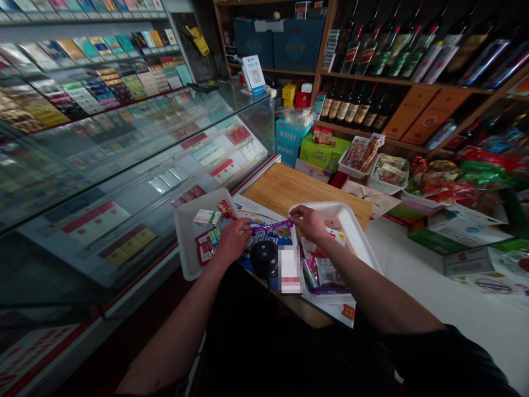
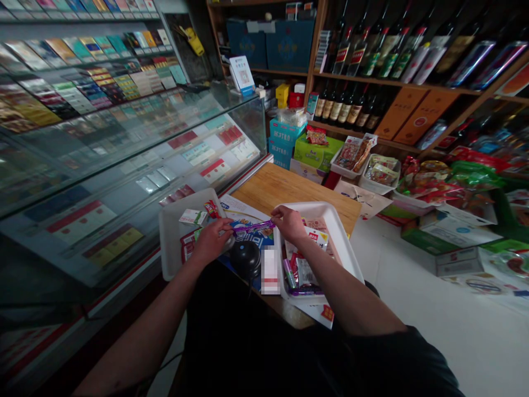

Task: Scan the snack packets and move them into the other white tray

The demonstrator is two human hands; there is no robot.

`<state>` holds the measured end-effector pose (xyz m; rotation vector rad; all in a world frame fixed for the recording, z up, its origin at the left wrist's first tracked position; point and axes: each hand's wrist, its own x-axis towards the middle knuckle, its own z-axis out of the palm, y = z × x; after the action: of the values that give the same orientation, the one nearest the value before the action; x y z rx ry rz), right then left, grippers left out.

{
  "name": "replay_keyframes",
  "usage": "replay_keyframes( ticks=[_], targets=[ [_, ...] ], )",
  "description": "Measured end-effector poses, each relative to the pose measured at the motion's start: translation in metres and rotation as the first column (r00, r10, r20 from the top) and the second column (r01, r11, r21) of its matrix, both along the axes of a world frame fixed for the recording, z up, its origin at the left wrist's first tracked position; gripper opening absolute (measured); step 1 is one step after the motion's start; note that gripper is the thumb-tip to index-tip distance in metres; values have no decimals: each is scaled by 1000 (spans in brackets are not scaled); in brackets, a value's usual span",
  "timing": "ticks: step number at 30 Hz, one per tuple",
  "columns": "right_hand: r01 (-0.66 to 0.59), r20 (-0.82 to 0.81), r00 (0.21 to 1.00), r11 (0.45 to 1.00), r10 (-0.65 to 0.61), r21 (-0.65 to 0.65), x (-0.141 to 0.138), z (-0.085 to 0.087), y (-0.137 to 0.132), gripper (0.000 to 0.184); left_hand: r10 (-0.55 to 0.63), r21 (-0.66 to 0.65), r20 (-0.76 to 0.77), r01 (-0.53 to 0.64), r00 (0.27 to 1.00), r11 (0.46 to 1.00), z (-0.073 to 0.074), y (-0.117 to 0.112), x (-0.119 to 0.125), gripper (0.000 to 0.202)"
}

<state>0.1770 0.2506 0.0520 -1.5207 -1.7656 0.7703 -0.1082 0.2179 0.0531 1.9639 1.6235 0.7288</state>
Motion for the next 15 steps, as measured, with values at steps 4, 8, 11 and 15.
replay_keyframes(
  ticks=[4, 8, 11, 15],
  targets=[
    [13, -11, 1000, 1000, -13, -1, 2, -5, 0, 14, 20, 3, -11, -20, 1000, 1000, -1, 1, 2, 34],
    [40, -35, 999, 999, -40, -23, 3, -8, -2, 14, 28, -18, -12, -28, 1000, 999, 1, 2, 5, 34],
    [63, -66, 996, 998, -64, -18, 6, -8, -6, 14, 34, -14, -4, -34, 999, 999, 9, 1, 9, 32],
    [119, -145, 982, 992, -122, -31, 18, -7, -13, 15, 48, 17, 28, -49, 998, 999, 24, -1, 24, 34]
  ],
)
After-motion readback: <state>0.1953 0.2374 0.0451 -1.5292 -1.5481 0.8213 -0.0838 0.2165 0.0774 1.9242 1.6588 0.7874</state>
